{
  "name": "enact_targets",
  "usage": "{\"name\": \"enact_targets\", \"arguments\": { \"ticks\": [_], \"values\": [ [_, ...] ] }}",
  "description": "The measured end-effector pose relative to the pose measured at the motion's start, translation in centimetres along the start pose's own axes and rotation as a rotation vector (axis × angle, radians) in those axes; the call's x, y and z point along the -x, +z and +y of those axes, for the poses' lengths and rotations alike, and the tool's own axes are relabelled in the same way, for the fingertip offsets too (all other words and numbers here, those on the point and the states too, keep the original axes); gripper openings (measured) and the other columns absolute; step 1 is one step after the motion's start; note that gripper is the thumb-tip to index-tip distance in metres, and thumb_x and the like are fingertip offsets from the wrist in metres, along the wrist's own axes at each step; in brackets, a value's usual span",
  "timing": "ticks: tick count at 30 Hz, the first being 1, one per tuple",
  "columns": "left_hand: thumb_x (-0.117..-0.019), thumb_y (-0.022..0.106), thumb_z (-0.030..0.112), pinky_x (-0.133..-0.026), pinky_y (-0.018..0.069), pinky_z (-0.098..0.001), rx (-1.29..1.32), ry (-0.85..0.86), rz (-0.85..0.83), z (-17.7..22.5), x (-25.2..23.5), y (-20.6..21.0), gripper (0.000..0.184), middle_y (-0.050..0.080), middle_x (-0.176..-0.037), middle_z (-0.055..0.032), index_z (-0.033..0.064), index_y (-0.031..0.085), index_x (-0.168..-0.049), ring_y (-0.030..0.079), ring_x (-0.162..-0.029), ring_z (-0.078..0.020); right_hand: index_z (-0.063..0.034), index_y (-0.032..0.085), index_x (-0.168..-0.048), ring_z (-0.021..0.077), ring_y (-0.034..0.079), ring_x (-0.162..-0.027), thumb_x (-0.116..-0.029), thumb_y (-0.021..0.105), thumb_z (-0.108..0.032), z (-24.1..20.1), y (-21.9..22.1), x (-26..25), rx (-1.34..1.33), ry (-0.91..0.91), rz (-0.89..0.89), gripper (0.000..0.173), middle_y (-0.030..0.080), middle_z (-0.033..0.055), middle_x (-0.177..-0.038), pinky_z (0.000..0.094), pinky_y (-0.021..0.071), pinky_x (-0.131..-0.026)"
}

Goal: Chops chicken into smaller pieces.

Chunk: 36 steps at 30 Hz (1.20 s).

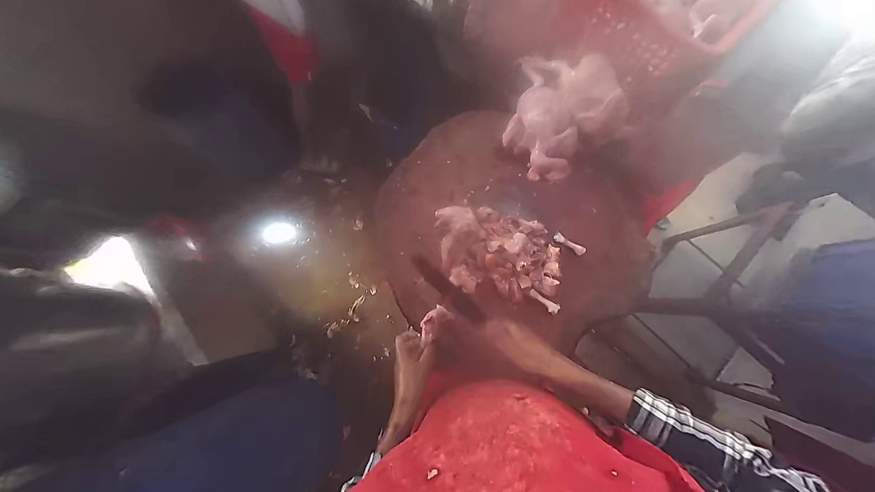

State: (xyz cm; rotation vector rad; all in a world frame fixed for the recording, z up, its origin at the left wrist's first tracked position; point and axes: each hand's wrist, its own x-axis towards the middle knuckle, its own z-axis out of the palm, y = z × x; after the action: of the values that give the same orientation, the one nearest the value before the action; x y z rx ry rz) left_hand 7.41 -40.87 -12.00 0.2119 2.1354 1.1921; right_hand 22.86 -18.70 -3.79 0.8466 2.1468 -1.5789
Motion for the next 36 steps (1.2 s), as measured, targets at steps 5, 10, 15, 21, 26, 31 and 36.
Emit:
{"name": "enact_targets", "arguments": {
  "ticks": [5, 10, 15, 21, 26, 31, 36],
  "values": [
    [-0.0950, 0.068, 0.018, -0.073, 0.0637, -0.0398, 0.055, 0.006, 0.002, -1.4, -0.2, 0.3, 0.031, 0.071, -0.098, -0.0090, 0.0037, 0.059, -0.121, 0.072, -0.079, -0.0175, -0.0076, 0.062, -0.115, 0.0105, 0.058, -0.070, -0.1027, 0.026, -0.071, -0.4, 1.8, 0.5, -0.167, -0.233, -0.007, 0.074, 0.058, 0.0017, -0.081, 0.0334, 0.0538, -0.067],
    [-0.0936, 0.069, 0.028, -0.073, 0.0611, -0.0416, -0.172, 0.171, 0.016, 1.9, -2.3, -0.4, 0.027, 0.071, -0.094, -0.0047, 0.0093, 0.065, -0.113, 0.070, -0.081, -0.0161, -0.0088, 0.065, -0.116, 0.0254, 0.065, -0.080, -0.1073, 0.024, -0.061, 1.6, -0.6, -1.6, 0.070, 0.111, -0.107, 0.067, 0.065, 0.0121, -0.091, 0.0503, 0.0554, -0.074],
    [-0.0882, 0.076, 0.041, -0.090, 0.0583, -0.0507, -0.475, 0.185, 0.057, 2.9, -3.9, -0.8, 0.046, 0.064, -0.125, -0.0117, 0.0170, 0.067, -0.126, 0.066, -0.109, -0.0269, -0.0108, 0.061, -0.114, 0.0106, 0.056, -0.066, -0.1015, 0.024, -0.073, -5.9, -1.5, 1.8, -0.162, -0.365, 0.170, 0.073, 0.055, -0.0002, -0.078, 0.0321, 0.0525, -0.061],
    [-0.1001, 0.063, 0.023, -0.094, 0.0562, -0.0494, -0.162, 0.118, 0.094, 0.6, -3.9, -7.2, 0.042, 0.067, -0.118, -0.0207, 0.0000, 0.057, -0.135, 0.067, -0.105, -0.0297, -0.0054, 0.063, -0.118, 0.0256, 0.068, -0.090, -0.1081, 0.033, -0.056, -0.1, 2.7, 1.1, 0.089, -0.098, -0.053, 0.060, 0.067, 0.0139, -0.097, 0.0505, 0.0561, -0.085],
    [-0.1065, 0.052, 0.022, -0.098, 0.0546, -0.0462, -0.177, 0.204, 0.255, 7.6, -7.2, -12.1, 0.036, 0.068, -0.121, -0.0187, 0.0011, 0.059, -0.135, 0.067, -0.109, -0.0256, -0.0070, 0.060, -0.124, 0.0367, 0.069, -0.099, -0.1055, 0.029, -0.064, 0.0, 3.8, 0.3, 0.303, 0.080, -0.185, 0.068, 0.069, 0.0188, -0.103, 0.0632, 0.0544, -0.085],
    [-0.1072, 0.049, 0.024, -0.103, 0.0524, -0.0496, -0.426, 0.452, -0.198, 18.0, -17.7, -4.4, 0.033, 0.068, -0.128, -0.0120, 0.0104, 0.063, -0.134, 0.066, -0.117, -0.0248, -0.0096, 0.055, -0.142, 0.0399, 0.069, -0.109, -0.1068, 0.042, -0.055, 0.6, 4.2, 0.6, 0.380, -0.053, -0.108, 0.059, 0.070, 0.0209, -0.117, 0.0653, 0.0534, -0.094],
    [-0.0991, 0.063, 0.036, -0.092, 0.0544, -0.0637, -0.712, 0.415, -0.346, 20.2, -25.5, 4.3, 0.046, 0.071, -0.116, -0.0181, 0.0122, 0.059, -0.138, 0.070, -0.105, -0.0373, -0.0157, 0.063, -0.131, 0.0370, 0.069, -0.107, -0.1063, 0.046, -0.050, 2.5, 3.5, -0.2, 0.371, -0.183, -0.093, 0.046, 0.071, 0.0151, -0.115, 0.0684, 0.0527, -0.089]
  ]
}}
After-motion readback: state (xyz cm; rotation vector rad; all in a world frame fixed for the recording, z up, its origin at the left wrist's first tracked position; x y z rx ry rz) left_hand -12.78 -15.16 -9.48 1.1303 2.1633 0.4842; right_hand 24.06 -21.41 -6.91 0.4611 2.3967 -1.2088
